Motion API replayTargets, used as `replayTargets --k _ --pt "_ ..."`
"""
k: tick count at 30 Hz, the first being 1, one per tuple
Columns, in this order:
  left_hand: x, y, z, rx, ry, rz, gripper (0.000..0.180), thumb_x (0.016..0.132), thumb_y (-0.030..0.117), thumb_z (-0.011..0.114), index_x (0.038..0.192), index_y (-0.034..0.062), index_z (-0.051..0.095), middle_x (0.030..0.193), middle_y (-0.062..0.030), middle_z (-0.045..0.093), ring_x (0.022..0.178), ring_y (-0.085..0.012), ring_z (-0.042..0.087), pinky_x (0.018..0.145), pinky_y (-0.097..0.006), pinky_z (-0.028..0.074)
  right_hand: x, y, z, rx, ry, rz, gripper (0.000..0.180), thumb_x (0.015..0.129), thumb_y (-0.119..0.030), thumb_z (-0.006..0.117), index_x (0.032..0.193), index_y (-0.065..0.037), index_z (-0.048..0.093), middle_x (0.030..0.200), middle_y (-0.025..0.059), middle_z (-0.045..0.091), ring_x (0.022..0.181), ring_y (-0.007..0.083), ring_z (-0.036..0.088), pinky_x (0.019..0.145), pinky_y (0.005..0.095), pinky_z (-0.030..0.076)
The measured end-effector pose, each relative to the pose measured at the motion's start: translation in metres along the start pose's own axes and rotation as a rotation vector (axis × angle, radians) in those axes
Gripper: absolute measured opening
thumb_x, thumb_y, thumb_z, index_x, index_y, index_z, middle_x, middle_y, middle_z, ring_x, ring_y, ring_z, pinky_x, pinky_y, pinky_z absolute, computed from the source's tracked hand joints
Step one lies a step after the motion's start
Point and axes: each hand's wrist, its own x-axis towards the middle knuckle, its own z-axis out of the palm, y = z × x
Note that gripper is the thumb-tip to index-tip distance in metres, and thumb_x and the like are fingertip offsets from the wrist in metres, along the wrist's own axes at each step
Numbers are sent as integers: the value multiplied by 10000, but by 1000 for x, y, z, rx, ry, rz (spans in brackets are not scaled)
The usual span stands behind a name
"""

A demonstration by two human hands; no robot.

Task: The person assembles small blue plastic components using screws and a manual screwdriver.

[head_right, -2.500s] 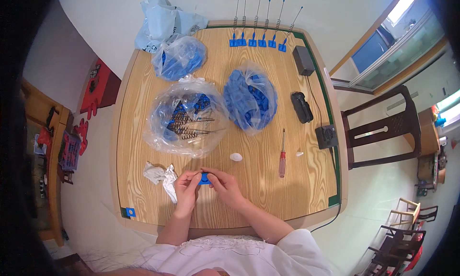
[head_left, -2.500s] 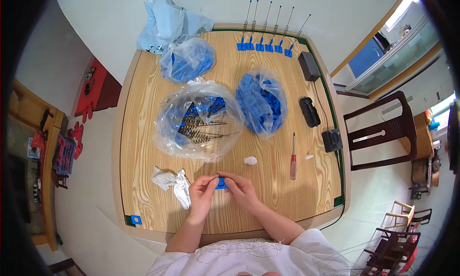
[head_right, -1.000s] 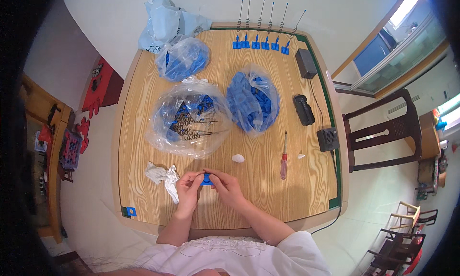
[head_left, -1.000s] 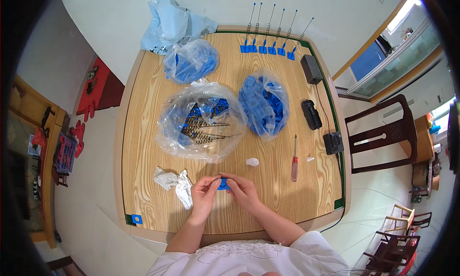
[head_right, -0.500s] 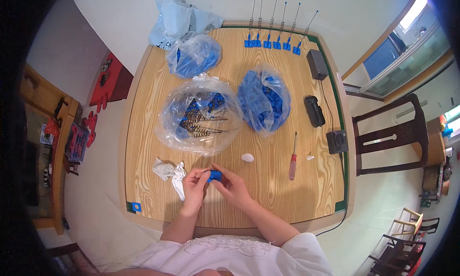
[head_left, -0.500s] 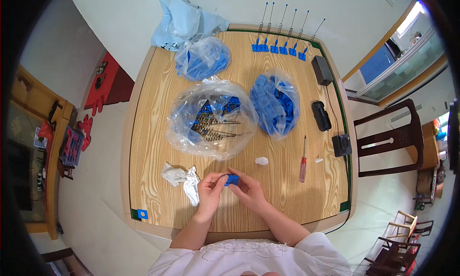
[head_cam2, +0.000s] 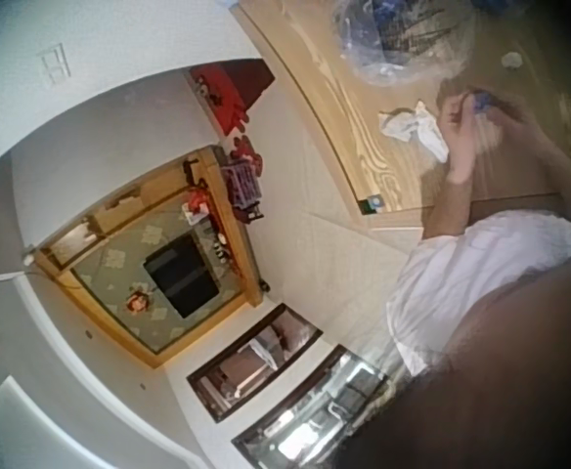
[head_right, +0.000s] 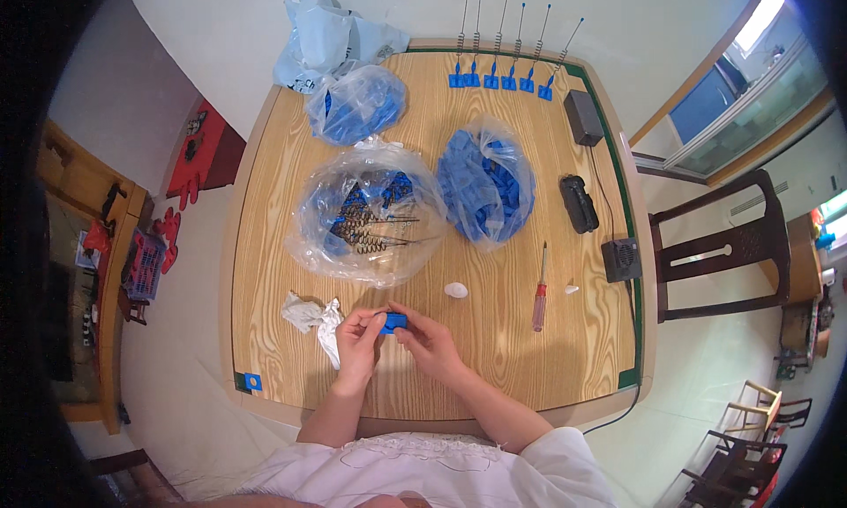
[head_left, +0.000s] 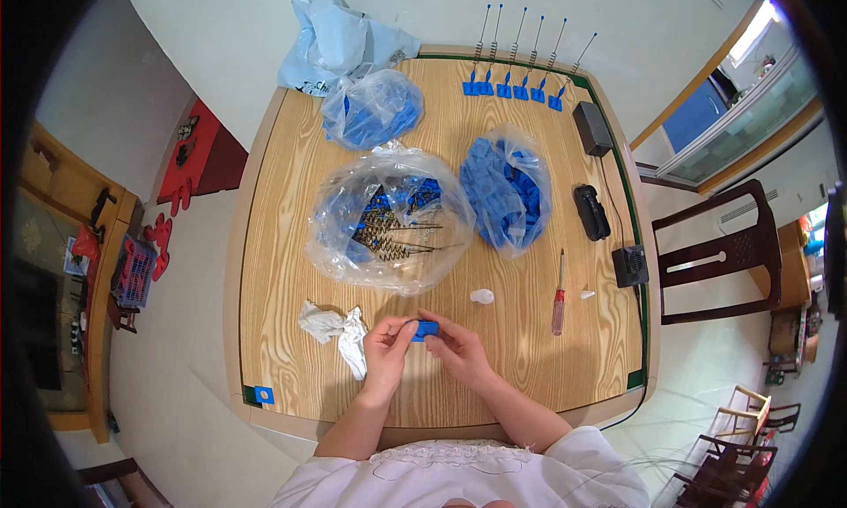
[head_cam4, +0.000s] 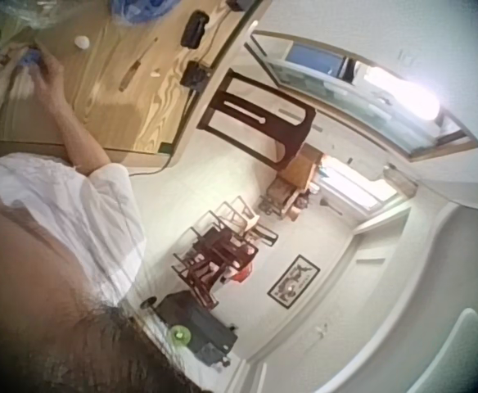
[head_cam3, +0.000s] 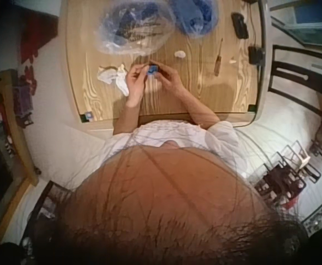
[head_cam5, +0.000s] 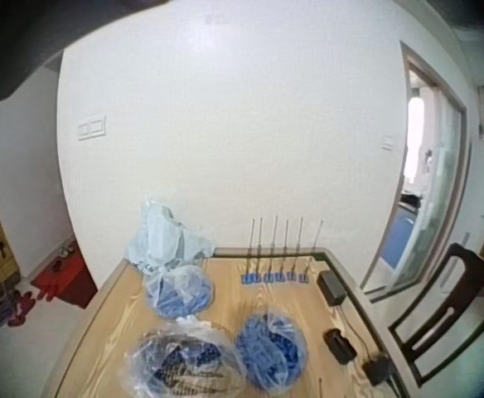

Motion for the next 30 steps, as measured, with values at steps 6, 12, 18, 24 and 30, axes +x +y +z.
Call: replayTargets --k 6,12,18,24,30 --pt "0 0 1 -19 -2 -15 95 857 11 606 951 2 621 891 -52 662 785 -63 594 716 -198 468 3 3 -3 4 22 -63 368 885 -47 567 1251 -42 528 958 -15 576 790 35 496 676 175 407" --pt "0 1 1 31 -17 -5 106 860 1 595 965 2 615 913 -59 659 807 -85 602 753 -215 475 3 7 -9 -61 46 -87 306 883 -27 558 1189 -28 576 1025 18 597 849 61 524 725 187 423" --pt "2 1 8 115 -58 78 204 849 -25 593 1047 8 555 900 -35 618 741 -73 578 688 -204 471 2 3 -7 33 117 -74 276 885 -26 559 1158 -27 595 980 9 613 846 52 535 720 180 426" --pt "2 -2 3 186 -100 86 150 837 -27 611 919 37 503 774 -28 587 644 -58 550 549 -192 448 3 2 -8 108 140 -28 269 892 -29 552 1157 -23 593 983 6 628 835 48 550 709 185 440" --pt "0 3 5 170 -84 34 159 839 -13 616 815 51 472 685 -31 582 562 -60 542 496 -194 445 4 3 -7 170 129 -6 272 895 -44 551 1164 -19 588 994 8 630 836 46 550 698 184 444"
